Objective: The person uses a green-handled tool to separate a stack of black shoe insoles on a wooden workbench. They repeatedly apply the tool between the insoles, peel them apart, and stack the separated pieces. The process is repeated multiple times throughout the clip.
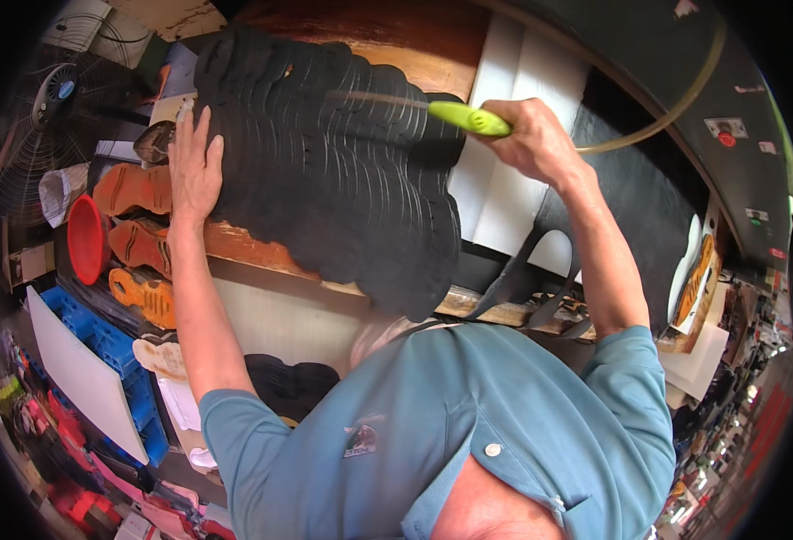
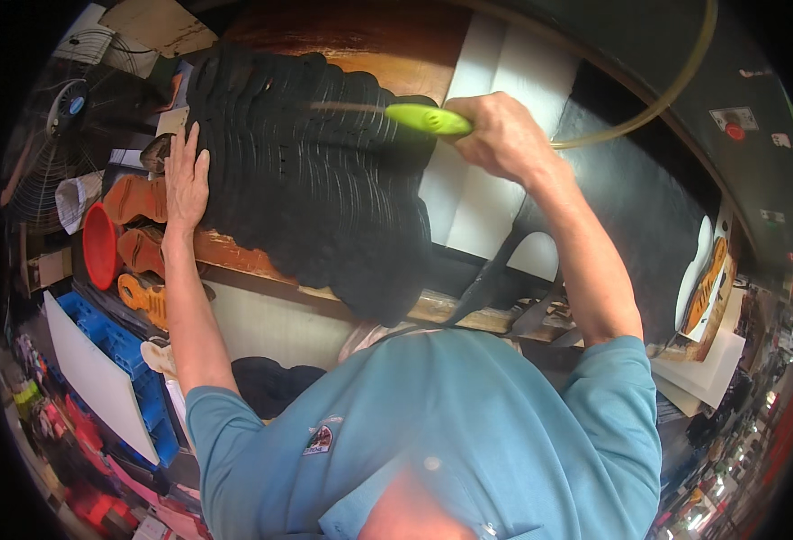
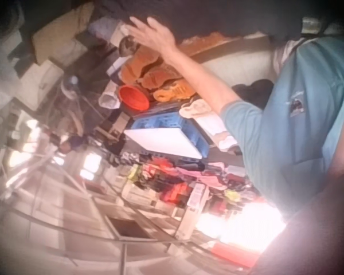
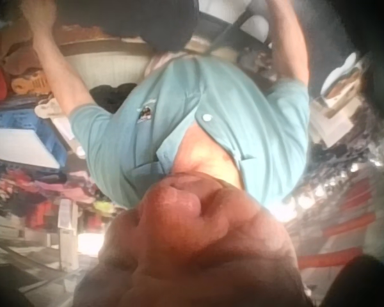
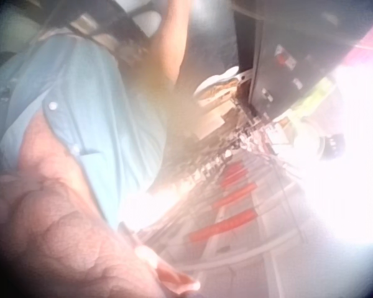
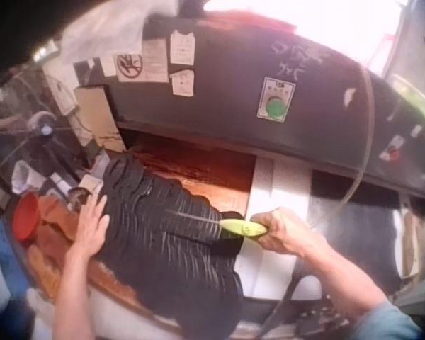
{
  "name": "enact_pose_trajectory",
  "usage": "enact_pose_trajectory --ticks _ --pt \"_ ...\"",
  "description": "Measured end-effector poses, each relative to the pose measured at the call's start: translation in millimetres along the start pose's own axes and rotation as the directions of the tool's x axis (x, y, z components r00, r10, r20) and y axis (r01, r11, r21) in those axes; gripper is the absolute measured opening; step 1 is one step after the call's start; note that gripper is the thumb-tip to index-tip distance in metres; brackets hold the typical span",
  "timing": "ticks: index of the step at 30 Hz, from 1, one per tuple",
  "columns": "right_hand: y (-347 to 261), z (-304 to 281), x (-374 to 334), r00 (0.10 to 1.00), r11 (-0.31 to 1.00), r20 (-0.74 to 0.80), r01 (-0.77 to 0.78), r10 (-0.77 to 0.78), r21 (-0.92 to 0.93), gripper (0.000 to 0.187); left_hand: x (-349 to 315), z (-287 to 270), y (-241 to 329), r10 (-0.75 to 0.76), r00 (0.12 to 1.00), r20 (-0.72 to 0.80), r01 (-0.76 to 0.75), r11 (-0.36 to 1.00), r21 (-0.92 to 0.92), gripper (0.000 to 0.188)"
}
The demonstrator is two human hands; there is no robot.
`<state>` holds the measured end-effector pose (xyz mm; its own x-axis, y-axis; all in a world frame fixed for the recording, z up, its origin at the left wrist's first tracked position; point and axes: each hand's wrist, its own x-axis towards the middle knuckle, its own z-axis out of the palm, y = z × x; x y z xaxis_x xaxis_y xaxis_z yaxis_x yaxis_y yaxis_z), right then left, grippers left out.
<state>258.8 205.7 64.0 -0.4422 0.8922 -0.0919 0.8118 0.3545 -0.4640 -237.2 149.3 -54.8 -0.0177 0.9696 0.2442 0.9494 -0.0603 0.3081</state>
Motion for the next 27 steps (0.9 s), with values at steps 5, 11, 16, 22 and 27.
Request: enact_pose_trajectory --ticks 5,11,16,22,27 --pt "21 -22 -43 0.957 0.979 0.255 0.168 -0.135 -0.112 0.010 -1 3 2 0.017 1.000 0.004 -0.017 1.000 -0.004 0.062" --pt "35 -43 -80 0.986 0.994 0.144 0.094 -0.084 -0.063 0.010 -1 1 9 0.031 0.999 0.039 -0.032 0.999 0.029 0.067" --pt "44 -47 -101 0.976 0.991 0.205 0.096 -0.076 -0.089 0.011 -5 1 18 0.022 0.999 0.048 -0.022 1.000 -0.007 0.068" --pt "43 -54 -124 0.978 0.992 0.174 0.126 -0.119 -0.031 0.010 -8 2 26 -0.018 0.996 0.085 0.020 1.000 -0.012 0.073" --pt "45 -62 -138 0.983 0.992 0.171 -0.049 0.069 -0.118 0.010 -7 -1 39 -0.113 0.978 0.176 0.103 0.992 0.069 0.080"
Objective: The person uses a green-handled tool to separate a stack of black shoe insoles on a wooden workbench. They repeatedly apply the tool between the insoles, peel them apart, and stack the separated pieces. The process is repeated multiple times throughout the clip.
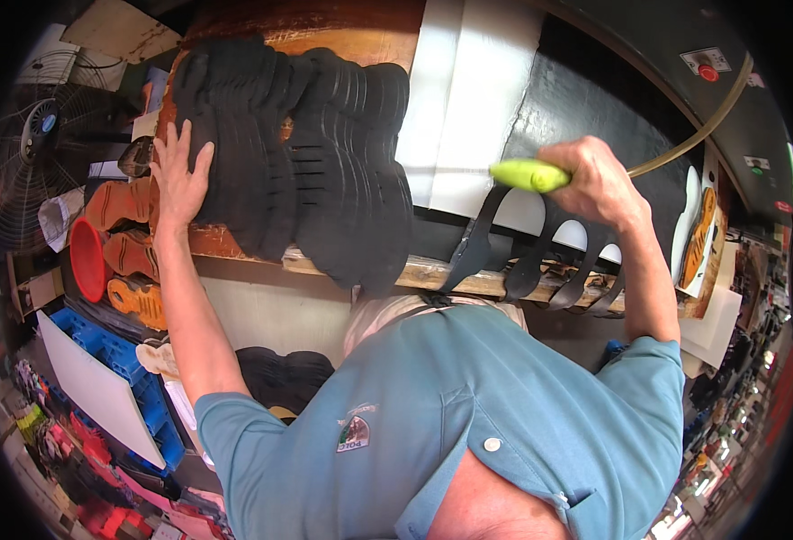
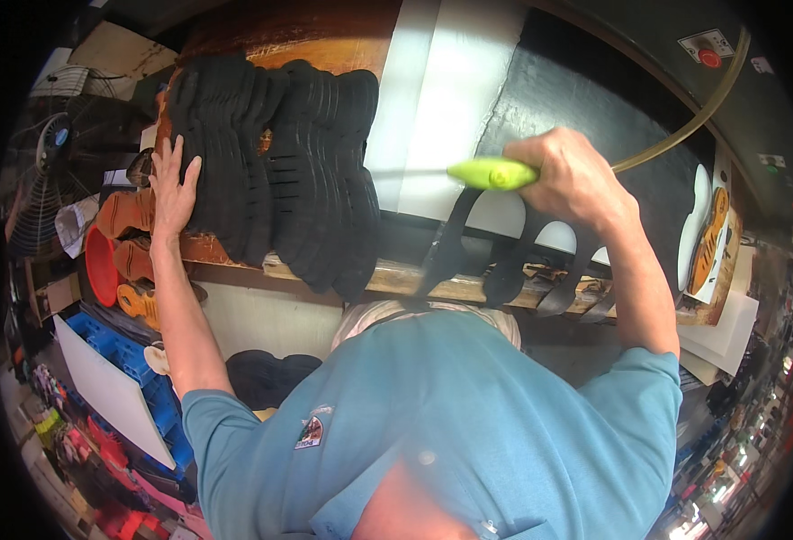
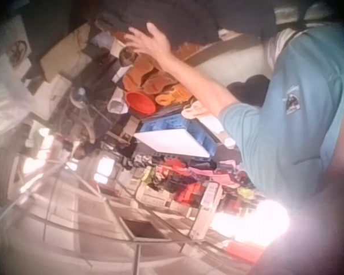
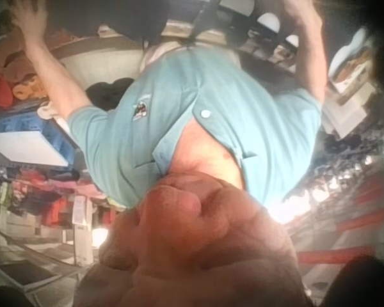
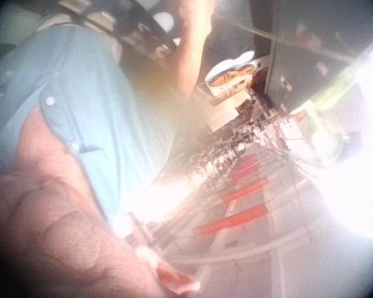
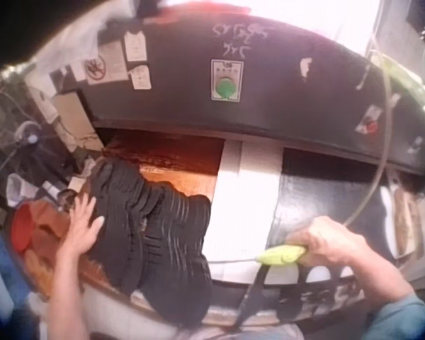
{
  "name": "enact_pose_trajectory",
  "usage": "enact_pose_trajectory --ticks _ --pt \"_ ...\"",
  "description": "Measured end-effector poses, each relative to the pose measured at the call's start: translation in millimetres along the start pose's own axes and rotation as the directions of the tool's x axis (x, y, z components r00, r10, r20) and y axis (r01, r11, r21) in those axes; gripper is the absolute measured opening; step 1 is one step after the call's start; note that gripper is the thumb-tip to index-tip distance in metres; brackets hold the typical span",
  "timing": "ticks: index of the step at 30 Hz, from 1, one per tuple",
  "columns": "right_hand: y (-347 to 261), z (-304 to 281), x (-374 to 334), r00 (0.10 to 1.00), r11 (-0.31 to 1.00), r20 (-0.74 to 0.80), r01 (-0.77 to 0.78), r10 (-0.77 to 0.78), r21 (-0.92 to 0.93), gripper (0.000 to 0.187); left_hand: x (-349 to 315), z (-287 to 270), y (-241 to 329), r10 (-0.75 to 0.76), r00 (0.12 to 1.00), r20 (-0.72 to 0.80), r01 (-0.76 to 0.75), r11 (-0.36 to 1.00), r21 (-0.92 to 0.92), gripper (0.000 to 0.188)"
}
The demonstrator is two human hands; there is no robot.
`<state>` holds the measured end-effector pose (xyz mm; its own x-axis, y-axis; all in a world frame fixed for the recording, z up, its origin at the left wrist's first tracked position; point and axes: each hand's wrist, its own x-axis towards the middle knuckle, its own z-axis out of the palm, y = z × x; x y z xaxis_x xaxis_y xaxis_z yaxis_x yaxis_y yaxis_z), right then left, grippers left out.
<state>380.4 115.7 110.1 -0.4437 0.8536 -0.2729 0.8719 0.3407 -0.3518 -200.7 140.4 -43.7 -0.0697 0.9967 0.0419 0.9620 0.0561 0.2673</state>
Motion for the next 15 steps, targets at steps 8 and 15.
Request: enact_pose_trajectory --ticks 8,15 --pt "11 1 -21 0.999 0.997 -0.002 0.053 -0.053 0.048 0.010 -6 13 34 0.064 0.989 -0.130 -0.075 0.994 -0.083 0.091" --pt "18 1 -46 1.000 0.995 0.009 0.028 -0.029 0.095 0.013 -7 11 35 0.076 0.991 -0.108 -0.079 0.997 -0.024 0.084"
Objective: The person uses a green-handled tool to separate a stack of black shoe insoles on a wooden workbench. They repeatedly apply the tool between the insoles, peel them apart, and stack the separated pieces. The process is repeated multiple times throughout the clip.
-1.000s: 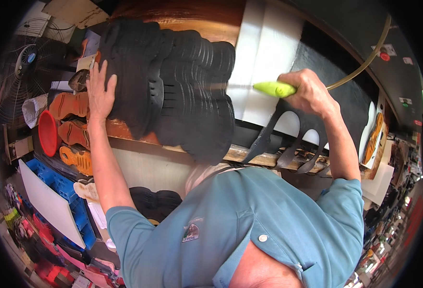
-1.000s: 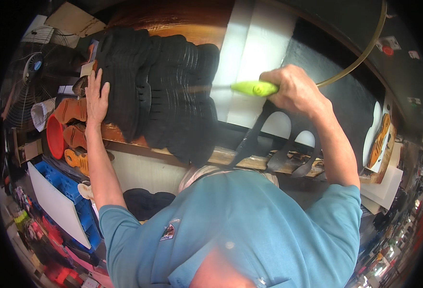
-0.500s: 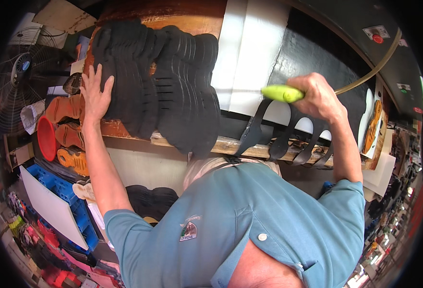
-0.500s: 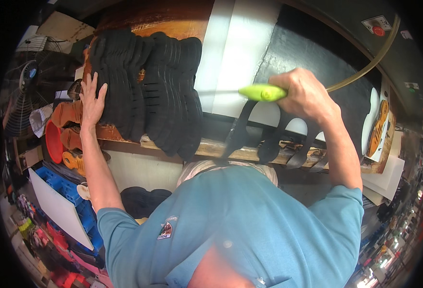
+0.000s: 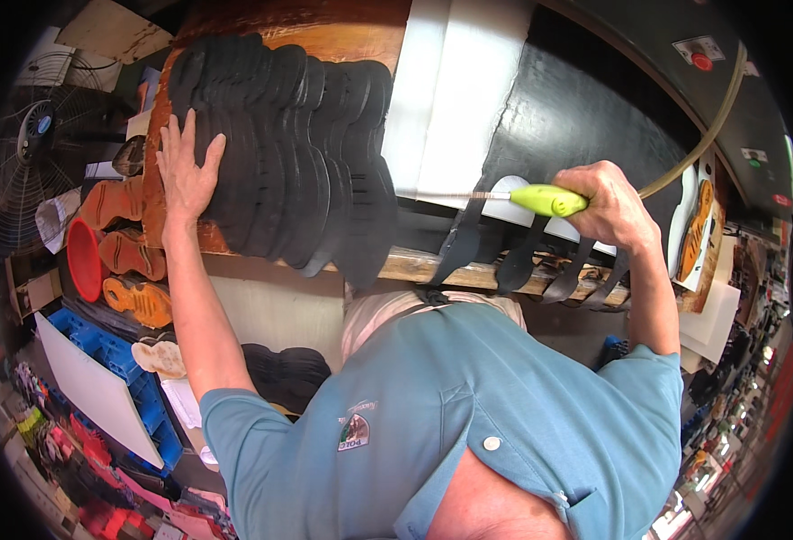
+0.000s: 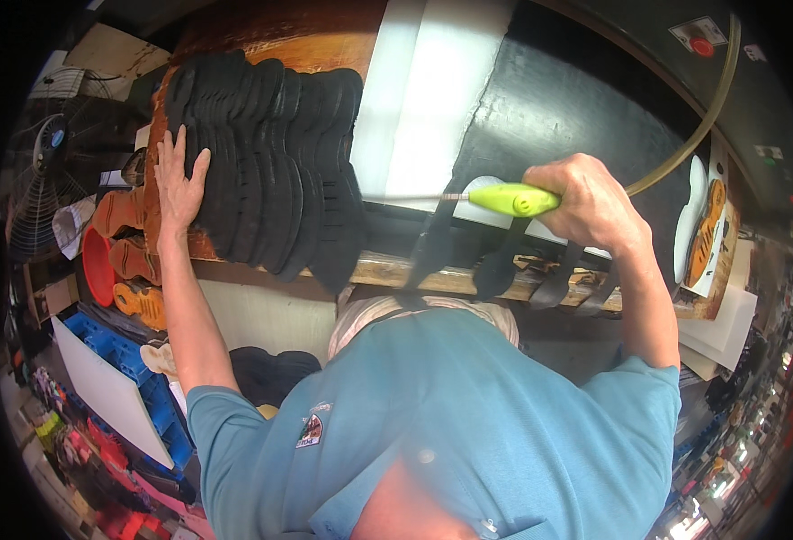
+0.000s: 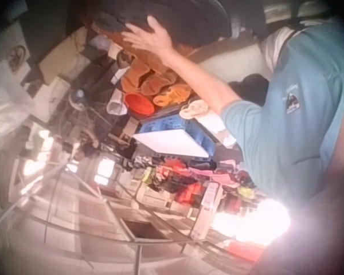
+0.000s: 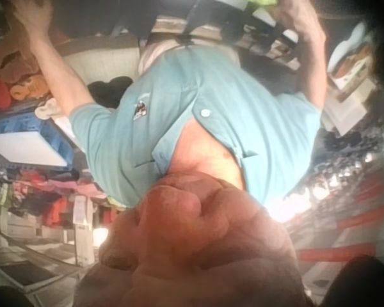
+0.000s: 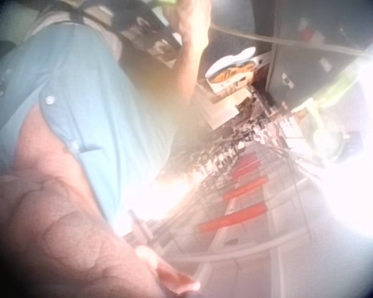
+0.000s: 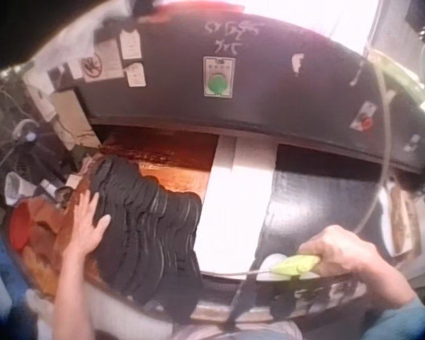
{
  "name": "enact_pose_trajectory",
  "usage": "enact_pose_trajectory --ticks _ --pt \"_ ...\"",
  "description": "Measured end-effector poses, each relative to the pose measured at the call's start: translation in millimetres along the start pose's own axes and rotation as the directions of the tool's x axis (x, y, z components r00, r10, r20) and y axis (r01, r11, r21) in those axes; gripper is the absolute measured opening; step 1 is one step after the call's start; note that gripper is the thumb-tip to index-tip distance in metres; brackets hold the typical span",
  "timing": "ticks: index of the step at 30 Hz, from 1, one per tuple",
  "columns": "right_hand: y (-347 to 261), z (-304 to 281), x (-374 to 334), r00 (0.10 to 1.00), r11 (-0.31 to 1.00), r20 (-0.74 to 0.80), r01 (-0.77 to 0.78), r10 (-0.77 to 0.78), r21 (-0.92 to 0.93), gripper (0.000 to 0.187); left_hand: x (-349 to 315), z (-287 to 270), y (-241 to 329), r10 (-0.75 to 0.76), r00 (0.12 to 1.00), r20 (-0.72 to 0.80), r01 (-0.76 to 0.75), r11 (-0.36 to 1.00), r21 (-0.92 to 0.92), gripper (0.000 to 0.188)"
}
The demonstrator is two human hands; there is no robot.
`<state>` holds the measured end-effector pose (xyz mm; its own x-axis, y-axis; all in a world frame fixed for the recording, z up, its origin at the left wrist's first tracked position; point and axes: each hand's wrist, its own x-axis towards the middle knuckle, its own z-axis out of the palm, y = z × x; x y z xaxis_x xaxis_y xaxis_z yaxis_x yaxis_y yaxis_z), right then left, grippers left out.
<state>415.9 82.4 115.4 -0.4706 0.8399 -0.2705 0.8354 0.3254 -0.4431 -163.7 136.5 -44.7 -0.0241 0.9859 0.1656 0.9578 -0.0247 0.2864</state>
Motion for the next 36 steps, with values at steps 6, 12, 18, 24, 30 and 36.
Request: enact_pose_trajectory --ticks 6,12,18,24,30,36 --pt "-7 9 -7 0.999 1.000 -0.043 0.013 -0.012 0.012 0.015 0 2 0 -0.007 1.000 0.000 0.007 1.000 -0.011 0.083" --pt "-17 10 -13 0.996 1.000 0.093 -0.012 0.014 -0.025 0.010 0 4 -1 -0.020 1.000 0.008 0.020 1.000 0.006 0.085" --pt "-16 13 -18 0.996 0.994 -0.051 -0.081 0.078 -0.073 0.011 0 4 -1 -0.016 1.000 0.004 0.016 1.000 -0.004 0.086" --pt "-19 15 -31 0.996 0.999 0.086 -0.015 0.013 0.029 0.015 -1 8 -1 -0.007 1.000 -0.023 0.007 1.000 -0.022 0.085" --pt "-41 24 -22 0.980 0.981 -0.044 -0.191 0.193 0.038 0.012 2 10 -2 0.010 0.999 -0.053 -0.013 0.999 -0.047 0.077" --pt "-82 59 15 0.996 0.996 -0.039 -0.086 0.086 -0.006 0.015 3 8 -7 -0.047 0.999 0.001 0.047 0.974 -0.222 0.070"
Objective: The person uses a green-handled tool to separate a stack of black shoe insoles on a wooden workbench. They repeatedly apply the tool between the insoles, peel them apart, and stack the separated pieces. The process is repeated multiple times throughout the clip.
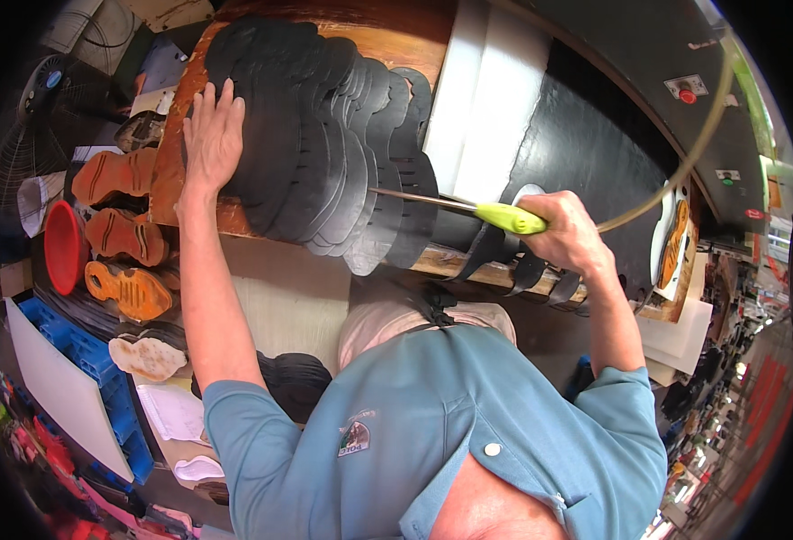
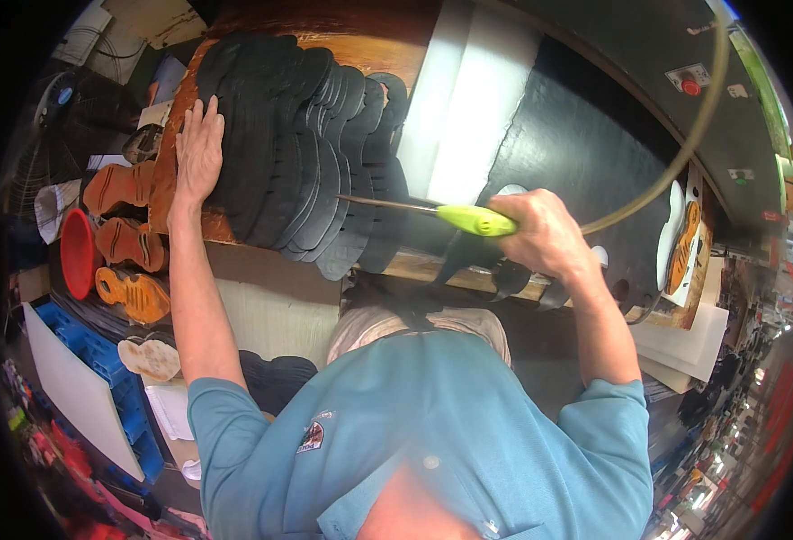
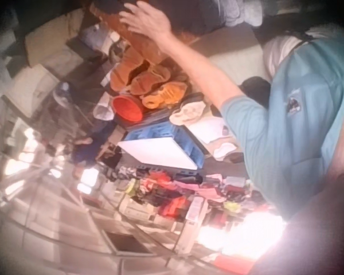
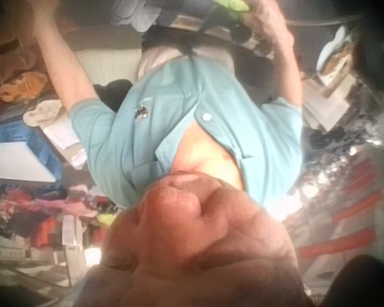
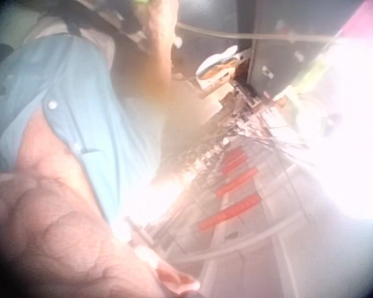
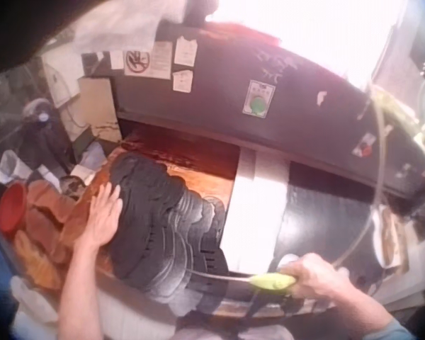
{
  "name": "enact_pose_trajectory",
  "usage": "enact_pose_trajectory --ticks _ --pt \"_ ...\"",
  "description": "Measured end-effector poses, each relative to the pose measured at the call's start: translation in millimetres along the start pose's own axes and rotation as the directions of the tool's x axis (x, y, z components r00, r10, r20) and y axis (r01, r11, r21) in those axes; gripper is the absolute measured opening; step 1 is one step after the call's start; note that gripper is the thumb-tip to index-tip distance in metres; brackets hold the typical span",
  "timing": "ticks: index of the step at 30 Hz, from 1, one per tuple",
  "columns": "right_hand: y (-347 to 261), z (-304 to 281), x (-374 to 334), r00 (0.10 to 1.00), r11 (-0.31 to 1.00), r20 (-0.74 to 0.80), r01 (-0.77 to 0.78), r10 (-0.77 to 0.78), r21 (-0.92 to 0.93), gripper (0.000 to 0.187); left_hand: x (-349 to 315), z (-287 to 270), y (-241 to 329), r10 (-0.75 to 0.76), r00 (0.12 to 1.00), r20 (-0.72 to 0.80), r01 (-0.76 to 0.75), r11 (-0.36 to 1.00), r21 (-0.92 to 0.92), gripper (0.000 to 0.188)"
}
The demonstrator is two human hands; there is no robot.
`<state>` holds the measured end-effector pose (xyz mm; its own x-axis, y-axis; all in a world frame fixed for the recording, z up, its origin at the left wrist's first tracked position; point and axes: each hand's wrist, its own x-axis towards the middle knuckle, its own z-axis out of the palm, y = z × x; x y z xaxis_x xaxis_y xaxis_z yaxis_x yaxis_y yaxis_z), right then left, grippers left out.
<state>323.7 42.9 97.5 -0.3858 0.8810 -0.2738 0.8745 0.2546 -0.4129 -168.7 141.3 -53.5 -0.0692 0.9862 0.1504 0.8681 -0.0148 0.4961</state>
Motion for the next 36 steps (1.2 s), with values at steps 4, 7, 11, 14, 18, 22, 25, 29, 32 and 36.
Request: enact_pose_trajectory --ticks 4,7,11,14,18,22,25,29,32,36 --pt "-25 20 43 0.986 0.987 -0.043 0.160 -0.159 0.023 0.011 5 -6 -9 0.046 0.997 -0.065 -0.052 0.994 -0.099 0.065" --pt "-34 14 90 0.981 0.984 -0.080 0.175 -0.176 -0.022 0.020 4 -12 -13 0.080 0.989 -0.121 -0.090 0.993 -0.081 0.056" --pt "-39 0 156 0.972 0.992 -0.202 0.122 -0.119 0.003 0.025 -3 -18 -6 0.136 0.979 -0.151 -0.130 0.990 0.047 0.049" --pt "-38 0 174 0.964 0.972 -0.127 0.232 -0.235 -0.037 0.022 -12 -22 2 0.092 0.985 -0.146 -0.082 0.994 0.074 0.052" --pt "-30 -8 193 0.969 0.976 -0.123 0.216 -0.213 0.012 0.024 -19 -29 2 0.089 0.985 -0.147 -0.084 0.996 0.039 0.056" --pt "-25 -21 226 0.971 0.991 -0.202 0.134 -0.128 0.018 0.027 -16 -24 -5 0.156 0.980 -0.123 -0.138 0.980 0.142 0.059" --pt "-28 -19 238 0.959 0.982 -0.225 0.188 -0.175 0.038 0.024 -14 -15 -9 0.070 0.995 -0.076 -0.055 0.980 0.190 0.061" --pt "-31 -9 219 0.936 0.937 -0.044 0.349 -0.348 0.001 0.011 -10 -15 -17 0.011 1.000 -0.007 -0.010 0.997 0.070 0.068" --pt "-29 -9 196 0.936 0.935 0.002 0.351 -0.351 0.049 0.012 -6 -20 -21 -0.047 0.999 -0.009 0.047 0.999 -0.015 0.068" --pt "-26 -9 175 0.937 0.946 0.136 0.324 -0.322 0.011 0.010 -2 -21 -22 -0.068 0.997 0.028 0.067 0.998 0.013 0.067"
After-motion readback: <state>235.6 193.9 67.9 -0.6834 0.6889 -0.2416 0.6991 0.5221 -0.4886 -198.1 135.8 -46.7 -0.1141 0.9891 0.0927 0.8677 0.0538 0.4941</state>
